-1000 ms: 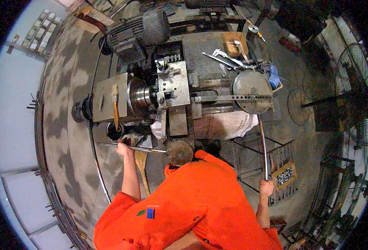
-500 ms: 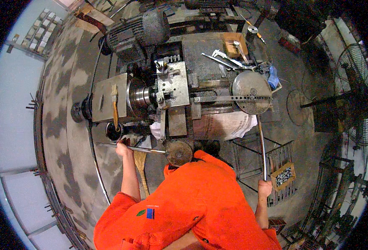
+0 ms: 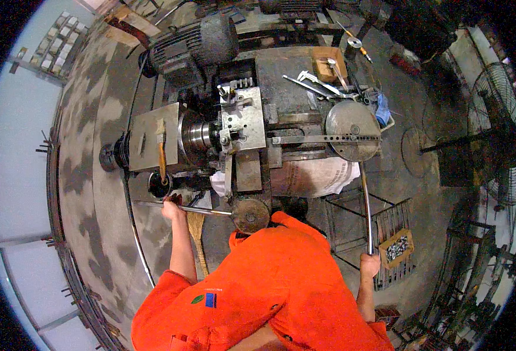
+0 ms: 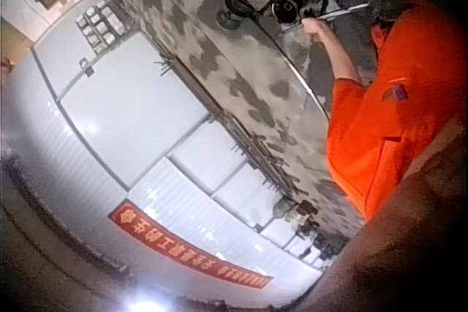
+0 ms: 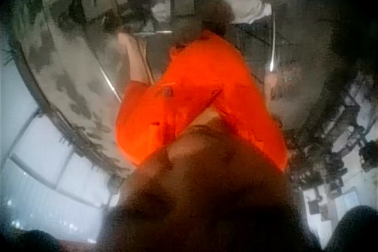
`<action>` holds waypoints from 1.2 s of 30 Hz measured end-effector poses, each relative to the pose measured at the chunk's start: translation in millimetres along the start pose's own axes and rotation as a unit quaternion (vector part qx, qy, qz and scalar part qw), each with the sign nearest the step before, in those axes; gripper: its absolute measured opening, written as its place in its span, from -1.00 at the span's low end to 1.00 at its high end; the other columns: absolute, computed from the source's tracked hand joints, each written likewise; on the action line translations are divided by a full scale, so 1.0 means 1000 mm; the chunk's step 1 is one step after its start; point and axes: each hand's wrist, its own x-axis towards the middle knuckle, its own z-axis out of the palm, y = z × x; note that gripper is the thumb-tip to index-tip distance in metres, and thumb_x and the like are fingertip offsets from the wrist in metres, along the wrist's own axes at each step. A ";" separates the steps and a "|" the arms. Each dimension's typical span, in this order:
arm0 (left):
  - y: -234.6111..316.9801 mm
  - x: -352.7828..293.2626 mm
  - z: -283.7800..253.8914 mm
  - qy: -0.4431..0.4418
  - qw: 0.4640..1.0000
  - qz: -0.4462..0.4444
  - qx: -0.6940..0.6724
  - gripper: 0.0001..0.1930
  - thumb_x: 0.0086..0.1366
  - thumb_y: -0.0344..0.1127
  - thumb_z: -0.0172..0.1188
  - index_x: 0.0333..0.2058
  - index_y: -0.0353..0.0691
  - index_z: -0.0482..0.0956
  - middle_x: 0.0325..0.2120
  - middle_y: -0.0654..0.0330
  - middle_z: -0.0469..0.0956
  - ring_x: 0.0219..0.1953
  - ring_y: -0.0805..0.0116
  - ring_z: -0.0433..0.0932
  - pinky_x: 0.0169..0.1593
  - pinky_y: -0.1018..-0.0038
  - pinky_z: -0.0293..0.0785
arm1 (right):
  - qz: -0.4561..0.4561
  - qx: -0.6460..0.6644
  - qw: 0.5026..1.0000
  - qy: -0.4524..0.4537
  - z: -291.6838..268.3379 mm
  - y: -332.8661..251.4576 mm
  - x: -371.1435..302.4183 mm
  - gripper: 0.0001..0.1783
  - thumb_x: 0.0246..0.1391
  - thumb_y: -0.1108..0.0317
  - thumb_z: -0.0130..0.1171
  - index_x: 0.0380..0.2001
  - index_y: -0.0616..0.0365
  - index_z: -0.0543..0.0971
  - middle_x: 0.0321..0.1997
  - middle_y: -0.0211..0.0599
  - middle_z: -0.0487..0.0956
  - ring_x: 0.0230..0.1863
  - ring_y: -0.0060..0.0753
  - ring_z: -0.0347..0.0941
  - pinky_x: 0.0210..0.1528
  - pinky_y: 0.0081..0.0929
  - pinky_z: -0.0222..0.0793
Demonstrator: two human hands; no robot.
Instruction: The person uses a dial caliper to measure a small cylindrical metal part in a workshop setting. They manipulate the caliper jaws to fit the object and read the dial gauge to determine dimensions.
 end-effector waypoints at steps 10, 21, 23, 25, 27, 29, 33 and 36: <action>0.004 -0.006 0.003 -0.001 1.000 -0.009 -0.002 -0.75 -0.06 -0.64 -0.05 -0.33 -0.33 0.35 -0.51 -0.04 0.46 -0.59 0.21 0.48 -0.57 0.42 0.44 | 0.004 -0.007 1.000 0.018 0.011 0.010 0.003 -0.62 -0.39 0.19 0.06 -0.57 0.35 0.50 -0.45 0.15 0.50 -0.33 0.14 0.45 -0.21 -0.15 0.35; 0.002 -0.005 0.004 0.001 1.000 -0.002 0.015 -0.79 0.02 -0.56 -0.13 -0.31 -0.33 0.37 -0.54 -0.02 0.46 -0.62 0.23 0.46 -0.59 0.41 0.41 | 0.042 0.006 0.999 0.020 0.004 -0.001 -0.005 -0.61 -0.36 0.16 0.05 -0.56 0.34 0.50 -0.42 0.14 0.51 -0.30 0.13 0.45 -0.20 -0.16 0.35; 0.001 -0.002 0.003 0.001 1.000 -0.002 0.011 -0.78 0.02 -0.56 -0.12 -0.31 -0.33 0.38 -0.55 -0.01 0.46 -0.63 0.25 0.45 -0.60 0.42 0.41 | 0.041 0.005 0.999 0.011 0.002 -0.003 -0.005 -0.60 -0.36 0.14 0.06 -0.56 0.33 0.50 -0.40 0.14 0.51 -0.29 0.13 0.45 -0.20 -0.15 0.34; 0.001 -0.003 0.003 0.008 1.000 -0.002 0.012 -0.78 0.01 -0.56 -0.11 -0.31 -0.33 0.39 -0.54 -0.01 0.47 -0.63 0.25 0.46 -0.60 0.42 0.42 | 0.038 0.002 0.999 0.001 0.002 -0.003 -0.006 -0.59 -0.37 0.12 0.07 -0.55 0.32 0.50 -0.39 0.12 0.51 -0.28 0.12 0.45 -0.19 -0.16 0.34; 0.002 -0.005 0.005 0.015 1.000 -0.004 0.014 -0.78 0.00 -0.57 -0.10 -0.32 -0.34 0.40 -0.54 -0.01 0.47 -0.62 0.25 0.47 -0.60 0.43 0.43 | 0.039 0.004 0.999 -0.008 0.004 0.000 -0.005 -0.58 -0.38 0.12 0.08 -0.54 0.31 0.51 -0.38 0.12 0.51 -0.28 0.11 0.44 -0.18 -0.17 0.34; 0.002 -0.003 0.004 0.023 1.000 -0.007 0.015 -0.78 -0.01 -0.58 -0.07 -0.32 -0.34 0.41 -0.54 -0.01 0.47 -0.62 0.25 0.48 -0.59 0.43 0.45 | 0.045 0.012 0.999 -0.019 0.005 0.001 -0.004 -0.58 -0.39 0.11 0.10 -0.54 0.31 0.51 -0.38 0.11 0.51 -0.28 0.10 0.44 -0.17 -0.19 0.33; 0.001 -0.002 0.003 0.015 1.000 -0.003 0.008 -0.78 -0.05 -0.61 -0.03 -0.34 -0.33 0.42 -0.53 0.00 0.47 -0.61 0.26 0.48 -0.59 0.44 0.46 | 0.033 0.017 0.999 -0.006 0.001 -0.003 -0.008 -0.59 -0.42 0.13 0.11 -0.57 0.33 0.50 -0.41 0.11 0.50 -0.29 0.09 0.44 -0.18 -0.20 0.33; 0.003 -0.005 0.005 0.021 1.000 -0.006 0.002 -0.78 -0.06 -0.63 -0.01 -0.37 -0.32 0.42 -0.52 0.03 0.47 -0.61 0.27 0.48 -0.59 0.45 0.45 | 0.011 0.024 1.000 0.012 0.007 0.001 -0.009 -0.60 -0.42 0.16 0.10 -0.58 0.34 0.49 -0.45 0.13 0.49 -0.33 0.12 0.43 -0.21 -0.20 0.33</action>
